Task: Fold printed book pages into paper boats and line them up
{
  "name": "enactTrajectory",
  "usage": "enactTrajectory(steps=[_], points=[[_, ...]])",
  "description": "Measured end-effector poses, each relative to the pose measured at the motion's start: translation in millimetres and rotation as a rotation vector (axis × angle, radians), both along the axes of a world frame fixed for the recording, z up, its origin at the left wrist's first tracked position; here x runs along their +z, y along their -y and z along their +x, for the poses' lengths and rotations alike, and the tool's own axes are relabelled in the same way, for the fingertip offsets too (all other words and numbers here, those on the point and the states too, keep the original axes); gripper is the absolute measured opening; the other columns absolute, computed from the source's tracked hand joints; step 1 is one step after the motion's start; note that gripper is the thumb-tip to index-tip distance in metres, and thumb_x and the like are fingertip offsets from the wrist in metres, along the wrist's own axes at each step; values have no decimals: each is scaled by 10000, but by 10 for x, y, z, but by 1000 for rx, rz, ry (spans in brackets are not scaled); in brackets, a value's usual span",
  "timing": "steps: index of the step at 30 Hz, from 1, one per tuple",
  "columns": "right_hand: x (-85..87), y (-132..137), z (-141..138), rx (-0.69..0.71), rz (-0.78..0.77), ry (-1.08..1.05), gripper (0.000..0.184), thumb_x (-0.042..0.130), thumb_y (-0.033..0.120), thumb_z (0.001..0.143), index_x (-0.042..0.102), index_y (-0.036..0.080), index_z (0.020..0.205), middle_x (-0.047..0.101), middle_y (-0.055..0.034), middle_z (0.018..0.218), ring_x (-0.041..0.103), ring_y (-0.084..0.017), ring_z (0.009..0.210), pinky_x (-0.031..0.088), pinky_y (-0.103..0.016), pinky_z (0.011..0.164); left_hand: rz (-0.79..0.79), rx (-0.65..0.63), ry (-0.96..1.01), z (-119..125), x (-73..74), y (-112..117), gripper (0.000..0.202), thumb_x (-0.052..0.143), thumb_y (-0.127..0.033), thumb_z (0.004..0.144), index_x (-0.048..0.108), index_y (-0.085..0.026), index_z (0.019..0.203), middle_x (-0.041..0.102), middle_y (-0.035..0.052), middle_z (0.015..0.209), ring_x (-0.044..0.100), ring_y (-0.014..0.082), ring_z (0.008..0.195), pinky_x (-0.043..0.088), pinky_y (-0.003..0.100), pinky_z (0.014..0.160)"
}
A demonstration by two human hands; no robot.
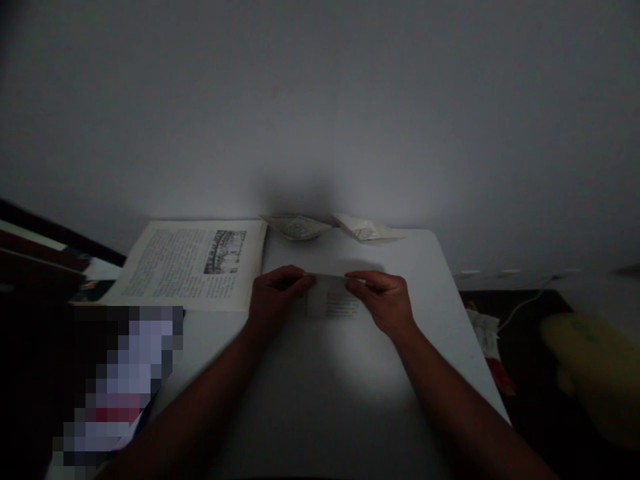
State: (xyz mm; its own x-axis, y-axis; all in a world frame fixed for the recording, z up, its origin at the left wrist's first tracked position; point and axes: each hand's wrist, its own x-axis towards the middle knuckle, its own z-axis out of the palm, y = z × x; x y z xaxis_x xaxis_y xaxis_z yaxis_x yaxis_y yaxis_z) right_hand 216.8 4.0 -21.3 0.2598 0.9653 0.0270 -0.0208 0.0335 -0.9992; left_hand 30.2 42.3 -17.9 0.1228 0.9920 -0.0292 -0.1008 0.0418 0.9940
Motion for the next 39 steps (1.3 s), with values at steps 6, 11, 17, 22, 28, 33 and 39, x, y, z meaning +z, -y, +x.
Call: enactTrajectory(steps=[6,11,17,22,28,33,39], points=[[6,11,-33,10,36,149,126,759,289,662,776,187,736,694,-15,572,573,-111,457,460,-226,438,89,52,-51,7,-26,24,209,699,-358,731,627,-166,772,616,-22,678,559,96,618,461,207,592],[-31,37,-33,98,22,261,174,745,332,689,771,167,740,658,-2,503,545,-102,414,437,-214,407,129,-141,-231,-35,2,35,319,557,-437,836,547,-159,680,494,-42,579,458,85,532,356,194,490],[37,30,19,322,25,376,265,664,372,774,731,155,638,673,-22,530,606,-123,466,491,-216,454,171,-316,-409,-121,70,-21,358,534,-429,847,586,-147,633,519,-32,559,470,97,531,343,200,490],[35,23,56,304,93,537,203,655,360,797,733,179,848,712,-25,656,636,-131,531,518,-239,519,300,-361,-530,-160,82,-66,321,529,-399,865,682,-165,706,626,-9,595,545,114,543,378,218,539],[-22,-29,70,386,390,868,133,596,259,862,701,189,905,724,-50,806,637,-167,730,512,-342,744,565,-310,-949,-170,-40,-177,323,486,-397,905,713,-193,798,695,40,723,579,172,693,387,311,718],[-57,-66,49,379,492,991,138,582,236,876,692,156,899,710,-63,792,620,-177,727,506,-360,743,664,-323,-1056,-179,-106,-234,315,478,-380,916,697,-183,801,672,48,793,526,192,787,346,340,768],[-64,-76,44,448,572,1113,239,475,200,922,711,158,919,704,-98,867,631,-183,795,546,-334,726,684,-303,-1096,-182,-122,-223,337,451,-394,929,679,-187,791,647,38,796,508,185,793,333,329,764]])
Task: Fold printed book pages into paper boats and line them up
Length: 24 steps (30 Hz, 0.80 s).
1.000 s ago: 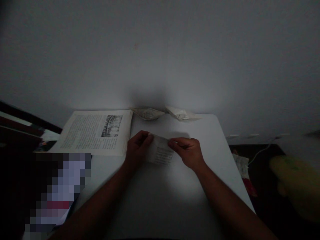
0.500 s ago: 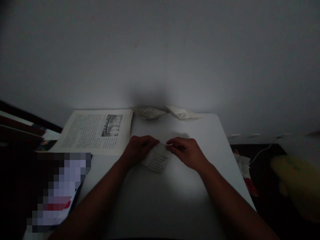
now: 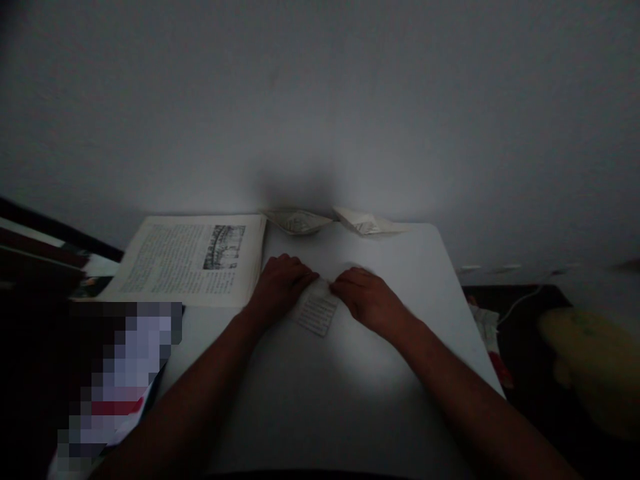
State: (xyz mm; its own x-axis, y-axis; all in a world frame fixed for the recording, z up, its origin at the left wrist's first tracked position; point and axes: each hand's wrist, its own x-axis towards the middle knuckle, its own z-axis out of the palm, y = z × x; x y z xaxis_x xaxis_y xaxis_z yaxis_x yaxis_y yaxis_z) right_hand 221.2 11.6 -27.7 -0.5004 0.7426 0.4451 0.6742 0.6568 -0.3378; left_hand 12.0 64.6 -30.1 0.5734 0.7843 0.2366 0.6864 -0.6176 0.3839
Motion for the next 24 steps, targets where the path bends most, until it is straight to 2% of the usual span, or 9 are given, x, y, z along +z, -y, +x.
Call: enactTrajectory(steps=[5,15,24], points=[[-15,15,6,-29,-12,9,223,500,215,915,716,174,954,699,-97,890,632,-189,814,556,-348,748,17,28,-27,18,8,21,359,441,-399,933,680,-180,778,648,44,784,506,193,792,334,335,759],[73,152,-97,-114,-57,77,223,567,288,880,712,165,996,695,-116,956,626,-228,882,540,-390,810,42,41,-33,18,-4,30,369,435,-401,933,675,-170,774,657,52,765,513,194,762,330,339,741],[129,310,-182,-206,-119,152,419,644,429,797,651,141,1102,644,-142,1069,575,-282,978,490,-452,884,39,33,-36,14,-27,29,378,414,-408,939,679,-178,797,662,56,789,526,201,788,327,347,750]])
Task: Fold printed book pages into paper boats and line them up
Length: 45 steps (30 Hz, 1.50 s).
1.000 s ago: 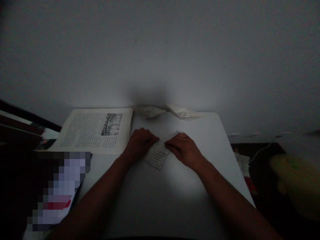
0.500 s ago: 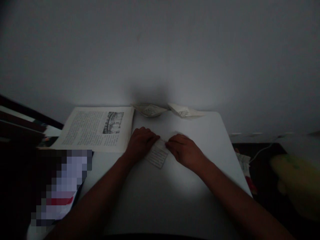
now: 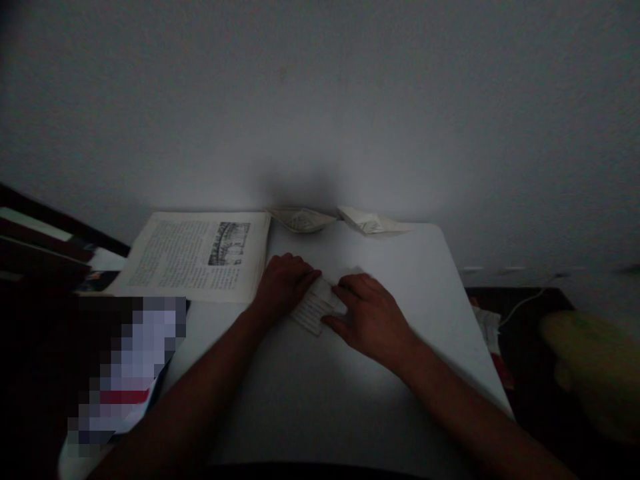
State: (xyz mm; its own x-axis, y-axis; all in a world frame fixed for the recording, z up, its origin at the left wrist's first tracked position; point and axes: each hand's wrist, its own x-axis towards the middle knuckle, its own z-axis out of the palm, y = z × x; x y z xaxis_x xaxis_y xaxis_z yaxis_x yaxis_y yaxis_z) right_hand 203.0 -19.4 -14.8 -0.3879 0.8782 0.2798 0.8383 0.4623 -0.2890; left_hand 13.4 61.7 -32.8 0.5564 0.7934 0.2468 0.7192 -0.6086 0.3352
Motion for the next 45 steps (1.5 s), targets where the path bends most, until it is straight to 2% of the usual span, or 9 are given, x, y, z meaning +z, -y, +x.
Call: enactTrajectory(steps=[10,13,16,18,23,28,37,42,45], points=[[43,96,-65,-95,-44,36,684,715,596,621,612,179,1153,605,-137,1135,542,-337,1032,436,-528,896,6,13,8,0,4,2,351,442,-390,930,661,-176,758,659,52,776,525,198,780,329,345,739],[49,42,-64,-98,-38,-24,519,677,534,719,636,183,1100,635,-115,1072,571,-292,980,452,-468,862,12,5,-6,-4,8,-3,357,432,-389,935,655,-175,757,654,52,781,522,193,773,325,339,735],[46,-65,-112,-136,71,-61,268,614,398,830,684,171,953,667,-102,953,584,-252,898,447,-412,804,13,-8,-1,-8,11,-1,360,434,-397,934,651,-174,753,647,49,771,520,193,773,319,336,730],[26,-149,-163,-104,134,-47,187,584,326,863,697,177,855,675,-89,889,582,-226,834,432,-382,772,4,-24,12,-12,15,0,358,442,-398,931,649,-175,740,644,44,757,517,193,770,316,336,730],[-71,-274,-247,-15,109,12,230,567,300,888,677,192,718,651,-44,718,553,-180,715,395,-328,701,-8,-22,28,-23,6,-11,364,441,-392,933,644,-172,726,638,42,748,514,186,766,318,329,735],[-118,-185,-214,37,16,-41,223,591,353,872,686,199,741,643,-29,734,546,-181,746,390,-331,727,4,-21,16,-27,-6,-18,378,424,-404,939,656,-173,749,640,37,750,516,191,774,318,333,740],[-23,40,-172,113,-86,-80,153,669,361,812,702,214,784,656,-30,798,557,-208,829,390,-367,777,-35,-4,-2,-13,15,-14,371,424,-410,939,671,-182,782,648,38,786,523,189,802,328,335,763],[39,44,-182,110,-116,-122,352,758,496,670,698,221,881,675,-38,877,576,-237,897,411,-393,812,-35,2,1,-10,17,-11,358,441,-400,933,672,-179,772,648,39,774,518,189,790,328,336,756],[42,-51,-183,53,-73,-182,314,722,495,715,684,207,834,682,-36,823,601,-207,815,440,-369,768,-35,-3,11,-13,15,-16,343,463,-395,924,670,-177,759,646,35,761,522,188,784,332,337,758]])
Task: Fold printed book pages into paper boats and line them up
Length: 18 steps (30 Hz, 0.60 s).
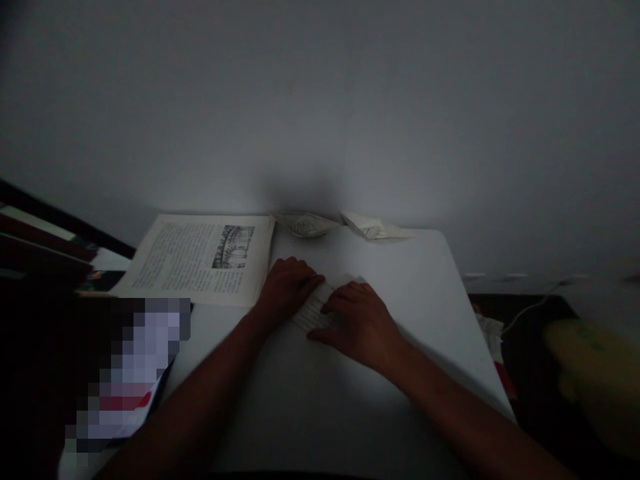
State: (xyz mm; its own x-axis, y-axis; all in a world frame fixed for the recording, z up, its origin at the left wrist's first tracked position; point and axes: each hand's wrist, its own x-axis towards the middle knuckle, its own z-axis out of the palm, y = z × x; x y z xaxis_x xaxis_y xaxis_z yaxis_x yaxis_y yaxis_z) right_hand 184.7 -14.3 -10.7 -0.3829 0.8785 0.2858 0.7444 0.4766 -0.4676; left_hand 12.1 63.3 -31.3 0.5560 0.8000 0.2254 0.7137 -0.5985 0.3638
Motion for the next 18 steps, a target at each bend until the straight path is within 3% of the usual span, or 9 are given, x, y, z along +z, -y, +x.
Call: enactTrajectory(steps=[5,11,15,18], points=[[-31,-86,4,-118,168,-45,220,659,402,806,668,193,875,676,-78,891,604,-211,837,471,-381,782,-52,33,147,-15,7,-10,326,492,-370,911,656,-165,718,629,20,705,537,161,719,349,315,734],[-41,-7,30,63,326,60,513,712,479,723,582,200,1134,544,-146,1246,474,-317,1170,419,-501,930,-279,267,621,-47,91,11,332,537,-375,866,587,-155,623,530,-37,564,480,104,559,366,233,578],[-103,-32,14,51,395,110,365,681,281,780,572,229,1125,553,-116,1243,482,-293,1166,424,-489,928,-383,354,769,-65,155,34,369,555,-426,839,566,-149,596,452,-49,523,419,92,521,335,218,516],[-153,-56,25,6,541,76,314,661,135,770,598,252,1054,598,-79,1182,516,-263,1132,430,-466,921,-486,342,842,-59,181,65,376,576,-454,814,574,-145,599,465,-43,537,421,92,527,345,216,513]])
